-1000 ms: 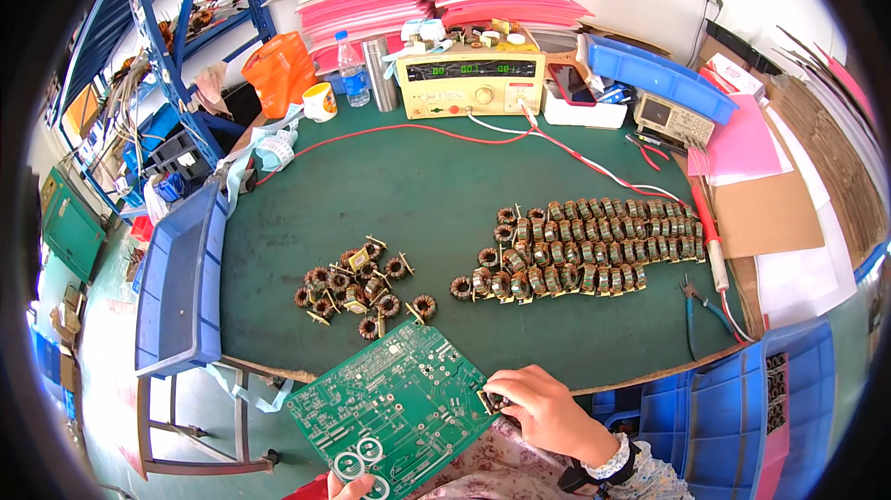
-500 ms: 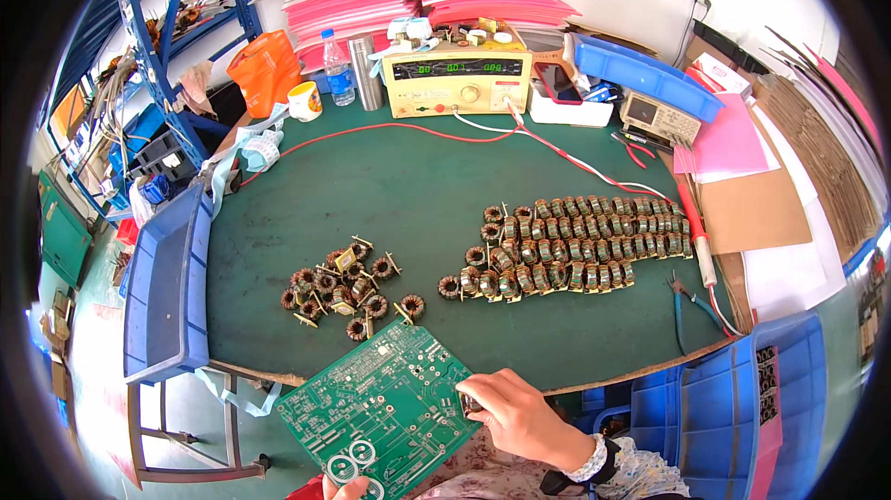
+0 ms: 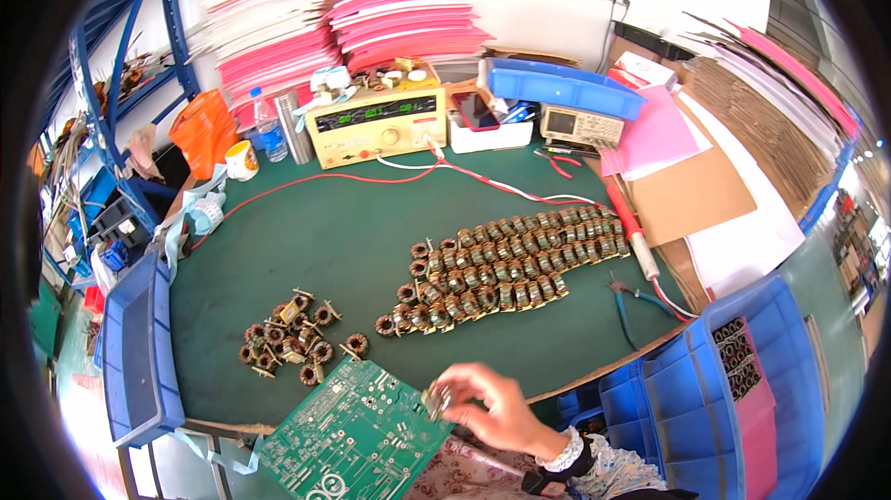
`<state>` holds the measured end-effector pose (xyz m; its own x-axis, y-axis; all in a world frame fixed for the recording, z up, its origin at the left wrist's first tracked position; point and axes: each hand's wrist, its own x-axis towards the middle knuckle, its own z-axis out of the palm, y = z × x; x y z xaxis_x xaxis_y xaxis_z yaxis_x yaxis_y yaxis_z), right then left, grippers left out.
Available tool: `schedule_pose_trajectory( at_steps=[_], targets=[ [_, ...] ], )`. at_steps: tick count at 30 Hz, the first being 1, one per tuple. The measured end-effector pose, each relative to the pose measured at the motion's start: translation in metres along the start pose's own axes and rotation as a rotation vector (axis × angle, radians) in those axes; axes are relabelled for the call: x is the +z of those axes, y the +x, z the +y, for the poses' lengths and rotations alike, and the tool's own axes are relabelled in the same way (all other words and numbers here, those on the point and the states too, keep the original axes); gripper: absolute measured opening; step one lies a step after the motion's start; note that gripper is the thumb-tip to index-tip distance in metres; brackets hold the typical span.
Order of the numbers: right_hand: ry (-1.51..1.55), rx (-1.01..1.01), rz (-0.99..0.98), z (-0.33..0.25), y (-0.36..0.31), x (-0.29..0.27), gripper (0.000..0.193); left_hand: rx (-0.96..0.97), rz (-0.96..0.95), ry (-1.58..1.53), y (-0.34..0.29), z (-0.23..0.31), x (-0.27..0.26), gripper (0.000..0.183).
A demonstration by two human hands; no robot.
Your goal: Assembling electronic inductors onto a green printed circuit board.
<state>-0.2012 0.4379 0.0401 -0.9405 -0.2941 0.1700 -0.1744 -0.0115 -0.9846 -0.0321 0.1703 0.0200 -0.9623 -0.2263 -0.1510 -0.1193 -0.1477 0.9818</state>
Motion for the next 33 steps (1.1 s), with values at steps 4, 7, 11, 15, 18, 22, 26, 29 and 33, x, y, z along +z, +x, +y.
schedule_pose_trajectory(
  at_steps=[4, 7, 11, 15, 18, 22, 26, 29, 33],
  targets=[
    [-0.202, -0.219, 0.545, -0.011, 0.024, -0.055, 0.035, -0.110, 0.075, -0.171, 0.003, 0.000, 0.000, 0.023],
    [-1.061, -0.249, 0.828, 0.001, 0.032, -0.121, 0.041, -0.163, 0.089, -0.261, 0.005, 0.003, 0.002, 0.022],
    [-1.153, -0.096, 0.688, 0.026, 0.035, -0.168, 0.053, -0.176, 0.122, -0.239, 0.006, 0.003, 0.002, 0.023],
    [-1.136, -0.133, 0.567, 0.022, 0.038, -0.150, 0.068, -0.157, 0.102, -0.189, 0.005, -0.001, -0.001, 0.022],
    [-1.218, -0.228, 0.616, -0.019, 0.048, -0.088, 0.054, -0.195, 0.095, -0.237, 0.006, 0.005, 0.003, 0.022],
    [-0.805, -0.311, -0.025, -0.024, 0.071, -0.012, 0.044, -0.211, 0.064, -0.277, 0.005, 0.001, 0.001, 0.027],
    [-0.824, -0.553, -0.226, 0.009, 0.106, 0.050, 0.046, -0.210, 0.095, -0.228, -0.001, 0.004, 0.002, 0.027],
    [-1.044, -0.627, -0.191, 0.021, 0.117, 0.060, 0.044, -0.158, 0.145, -0.164, -0.010, 0.002, -0.002, 0.027],
    [-0.914, -0.582, -0.160, 0.011, 0.102, 0.065, 0.038, -0.162, 0.196, -0.321, -0.017, -0.008, -0.015, 0.023]
  ],
)
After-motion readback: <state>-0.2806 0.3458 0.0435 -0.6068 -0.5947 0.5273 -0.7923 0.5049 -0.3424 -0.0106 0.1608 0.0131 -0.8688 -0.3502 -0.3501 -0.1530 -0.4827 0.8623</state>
